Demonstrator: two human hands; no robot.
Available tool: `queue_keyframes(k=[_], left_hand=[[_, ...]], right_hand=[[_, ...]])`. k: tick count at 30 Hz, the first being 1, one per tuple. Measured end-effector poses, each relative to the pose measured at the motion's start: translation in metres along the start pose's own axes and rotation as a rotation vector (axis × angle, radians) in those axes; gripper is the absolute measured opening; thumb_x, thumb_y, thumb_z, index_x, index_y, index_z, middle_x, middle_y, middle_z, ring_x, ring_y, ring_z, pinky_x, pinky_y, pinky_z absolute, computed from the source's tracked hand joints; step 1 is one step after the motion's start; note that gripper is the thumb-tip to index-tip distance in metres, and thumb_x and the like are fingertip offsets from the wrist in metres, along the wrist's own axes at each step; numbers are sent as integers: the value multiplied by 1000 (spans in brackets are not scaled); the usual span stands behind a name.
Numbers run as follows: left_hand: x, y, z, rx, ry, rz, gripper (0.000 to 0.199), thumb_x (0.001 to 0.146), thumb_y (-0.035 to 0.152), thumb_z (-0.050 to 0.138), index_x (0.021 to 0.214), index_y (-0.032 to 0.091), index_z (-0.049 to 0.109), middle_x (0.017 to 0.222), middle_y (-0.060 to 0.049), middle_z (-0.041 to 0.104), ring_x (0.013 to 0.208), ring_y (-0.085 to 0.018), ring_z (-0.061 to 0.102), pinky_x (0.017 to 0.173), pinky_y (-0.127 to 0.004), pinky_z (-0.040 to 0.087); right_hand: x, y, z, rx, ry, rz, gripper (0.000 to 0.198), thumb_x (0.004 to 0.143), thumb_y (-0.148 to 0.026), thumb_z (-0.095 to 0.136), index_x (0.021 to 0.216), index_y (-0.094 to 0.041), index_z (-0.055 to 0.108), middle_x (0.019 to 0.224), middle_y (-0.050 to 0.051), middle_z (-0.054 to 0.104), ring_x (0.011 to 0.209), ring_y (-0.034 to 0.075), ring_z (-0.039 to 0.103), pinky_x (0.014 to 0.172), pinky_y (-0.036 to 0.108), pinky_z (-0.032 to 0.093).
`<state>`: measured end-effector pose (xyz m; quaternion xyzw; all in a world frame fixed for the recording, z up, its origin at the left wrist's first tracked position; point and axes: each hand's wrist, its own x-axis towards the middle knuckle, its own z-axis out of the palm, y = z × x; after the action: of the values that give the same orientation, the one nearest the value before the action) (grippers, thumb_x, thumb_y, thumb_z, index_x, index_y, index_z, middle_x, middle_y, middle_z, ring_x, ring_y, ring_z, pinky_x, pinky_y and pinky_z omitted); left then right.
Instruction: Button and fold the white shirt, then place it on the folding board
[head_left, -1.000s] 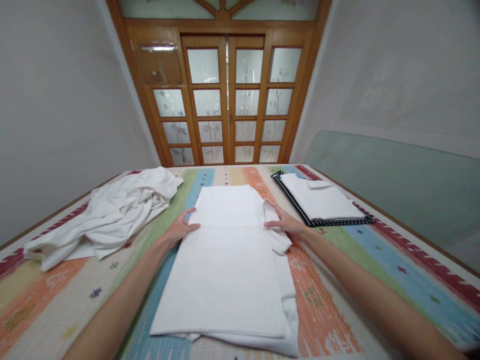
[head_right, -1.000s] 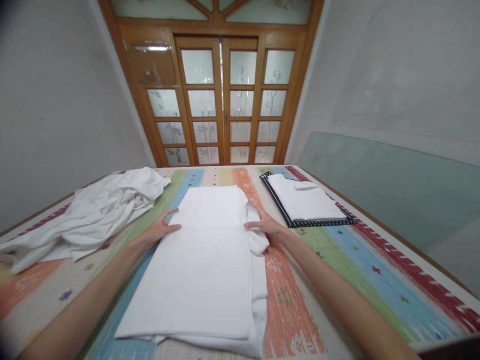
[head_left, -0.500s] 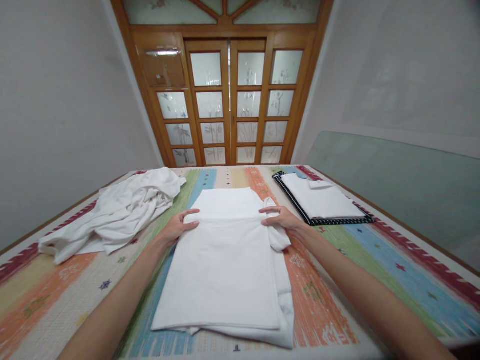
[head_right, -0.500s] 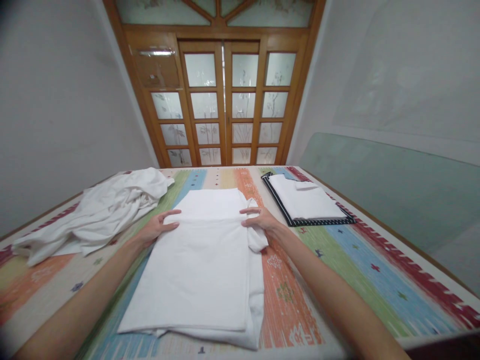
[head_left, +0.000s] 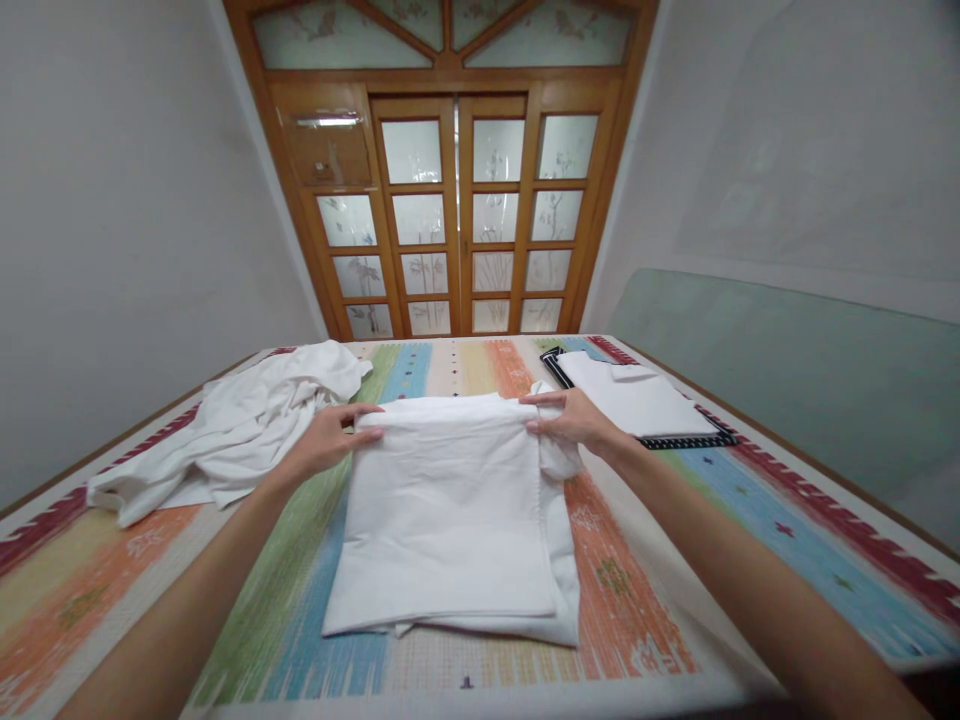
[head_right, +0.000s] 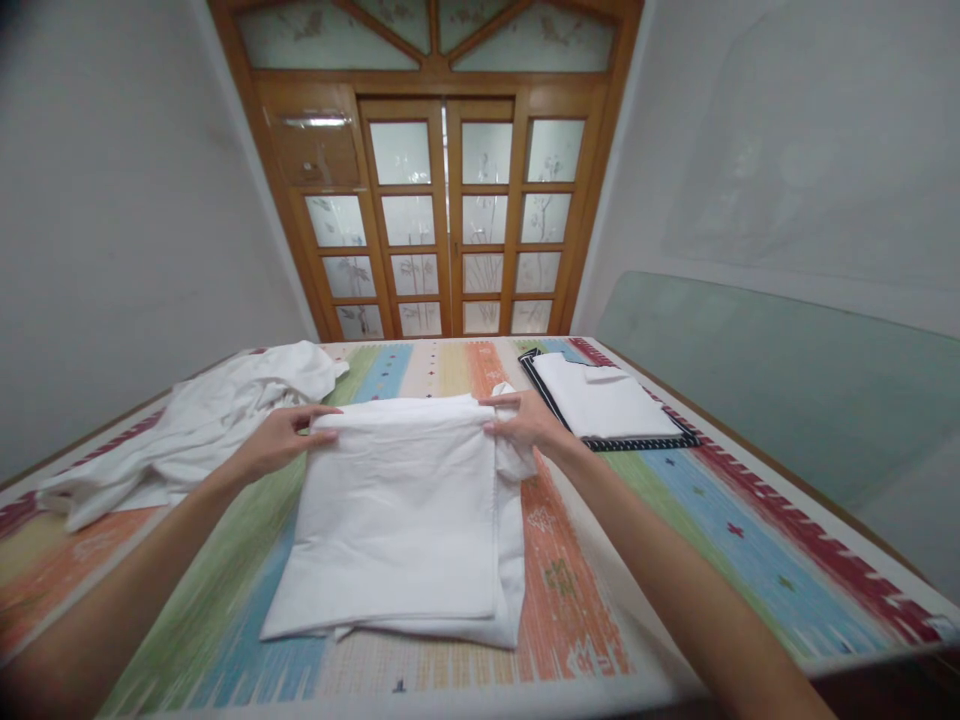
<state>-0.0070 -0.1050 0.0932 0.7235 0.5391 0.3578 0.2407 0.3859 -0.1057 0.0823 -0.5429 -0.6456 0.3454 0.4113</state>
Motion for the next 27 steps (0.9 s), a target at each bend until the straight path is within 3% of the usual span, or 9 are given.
queue_keyframes(k=[5, 9, 13, 18, 21, 27], left_hand=[[-5, 6, 0, 179, 63, 35, 54, 61, 61, 70, 95, 19, 76, 91, -5, 76, 84, -24, 65, 77, -30, 49], [-10, 11, 2, 168, 77, 35, 52, 61, 62, 71, 92, 21, 76, 95, -5, 76, 84, -24, 65, 75, -29, 50], [-15, 15, 2, 152, 38, 49, 48, 56, 57, 75, 87, 20, 76, 89, -5, 75, 76, -22, 63, 70, -29, 50], [-22, 20, -2, 222, 40, 141, 34, 66, 52, 70, 80, 21, 74, 75, -4, 69, 68, -18, 56, 66, -27, 46], [-30, 24, -6, 211, 89, 184, 33, 69, 52, 68, 80, 21, 73, 75, -3, 65, 71, -18, 55, 67, -26, 45], [-44, 48, -19, 102, 199, 227, 38, 65, 61, 70, 71, 23, 70, 87, -6, 63, 87, -23, 57, 81, -31, 48]], right_hand=[[0, 4, 3, -110, 57, -87, 42, 59, -31, 81, 98, -14, 80, 82, 5, 76, 85, 28, 70, 82, 36, 54], [2, 10, 1, -150, 94, -132, 34, 63, -32, 78, 93, -18, 80, 83, 4, 75, 88, 30, 69, 85, 39, 53], [0, 15, 0, -272, 234, -210, 31, 63, -31, 79, 92, -21, 80, 99, 9, 69, 99, 30, 62, 96, 46, 47], [-10, 7, -4, -436, 398, -370, 19, 69, -33, 80, 87, -28, 81, 123, 11, 55, 123, 34, 45, 110, 52, 32], [-20, -7, -13, -452, 336, -431, 17, 73, -37, 77, 88, -29, 80, 127, 9, 55, 126, 34, 44, 112, 52, 30], [-38, -43, -37, -426, 75, -442, 18, 80, -41, 67, 91, -28, 75, 100, 5, 72, 111, 30, 58, 112, 52, 31]])
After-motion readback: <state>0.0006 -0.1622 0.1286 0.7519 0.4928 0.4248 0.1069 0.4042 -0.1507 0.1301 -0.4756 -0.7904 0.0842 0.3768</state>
